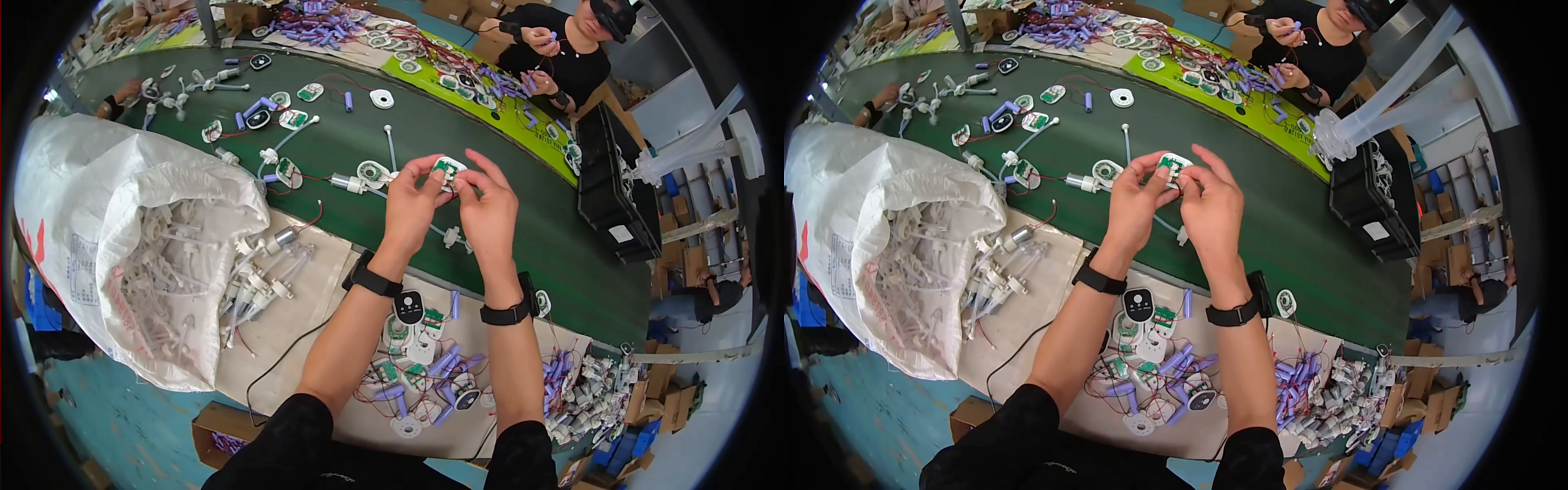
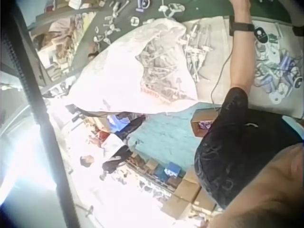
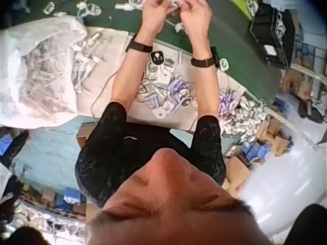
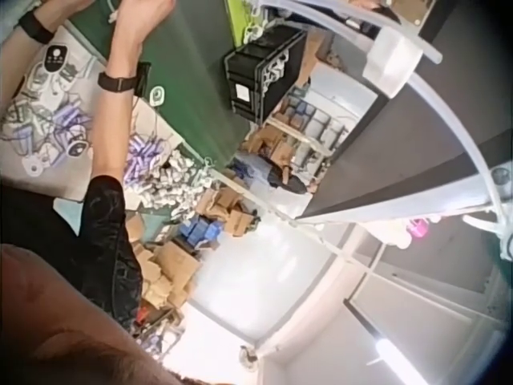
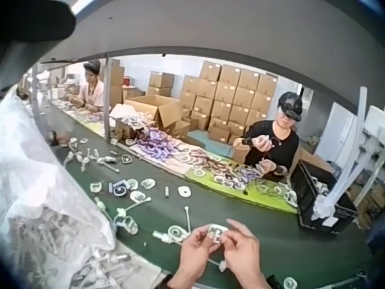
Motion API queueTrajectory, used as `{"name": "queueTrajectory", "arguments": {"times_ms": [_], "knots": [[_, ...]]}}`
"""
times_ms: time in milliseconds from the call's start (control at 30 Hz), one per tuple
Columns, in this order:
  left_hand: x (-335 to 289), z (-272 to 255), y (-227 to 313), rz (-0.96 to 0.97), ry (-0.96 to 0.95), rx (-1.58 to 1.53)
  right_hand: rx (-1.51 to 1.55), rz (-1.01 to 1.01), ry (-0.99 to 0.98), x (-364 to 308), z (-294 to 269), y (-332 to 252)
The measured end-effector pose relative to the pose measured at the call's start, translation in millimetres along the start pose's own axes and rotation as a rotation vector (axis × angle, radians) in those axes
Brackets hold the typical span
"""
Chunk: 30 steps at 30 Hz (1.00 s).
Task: The person assembles electronic components by hand, fitting a circuit board into a plastic housing and pressing them together. They then set the unit aside and pick up a motor and a battery to continue the assembly process.
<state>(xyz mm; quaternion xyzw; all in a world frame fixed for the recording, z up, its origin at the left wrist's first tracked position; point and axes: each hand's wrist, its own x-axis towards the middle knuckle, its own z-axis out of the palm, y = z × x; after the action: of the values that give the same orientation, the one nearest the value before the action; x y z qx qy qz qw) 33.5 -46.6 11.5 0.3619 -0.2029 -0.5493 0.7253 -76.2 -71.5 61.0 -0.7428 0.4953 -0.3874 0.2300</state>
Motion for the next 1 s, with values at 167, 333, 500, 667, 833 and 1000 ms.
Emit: {"name": "queueTrajectory", "arguments": {"times_ms": [167, 333, 500, 667, 833, 1000], "knots": [[1, -2, -6, -0.010, 0.016, -0.006, -0.013, 0.009, 0.053, -3, 7, 5], [2, -1, -6, -0.024, 0.027, -0.053, -0.005, -0.050, 0.078, -3, 9, 8], [5, -5, -6, -0.020, 0.016, -0.059, 0.038, 0.021, 0.060, -1, 10, 3], [3, -4, -5, 0.027, 0.027, -0.005, 0.030, 0.031, 0.065, 0, 14, 2], [2, -2, -9, 0.077, 0.046, 0.029, 0.036, 0.071, 0.062, -3, 15, 6], [1, -2, -6, 0.092, 0.057, 0.044, 0.016, 0.004, 0.107, -6, 21, 6]]}}
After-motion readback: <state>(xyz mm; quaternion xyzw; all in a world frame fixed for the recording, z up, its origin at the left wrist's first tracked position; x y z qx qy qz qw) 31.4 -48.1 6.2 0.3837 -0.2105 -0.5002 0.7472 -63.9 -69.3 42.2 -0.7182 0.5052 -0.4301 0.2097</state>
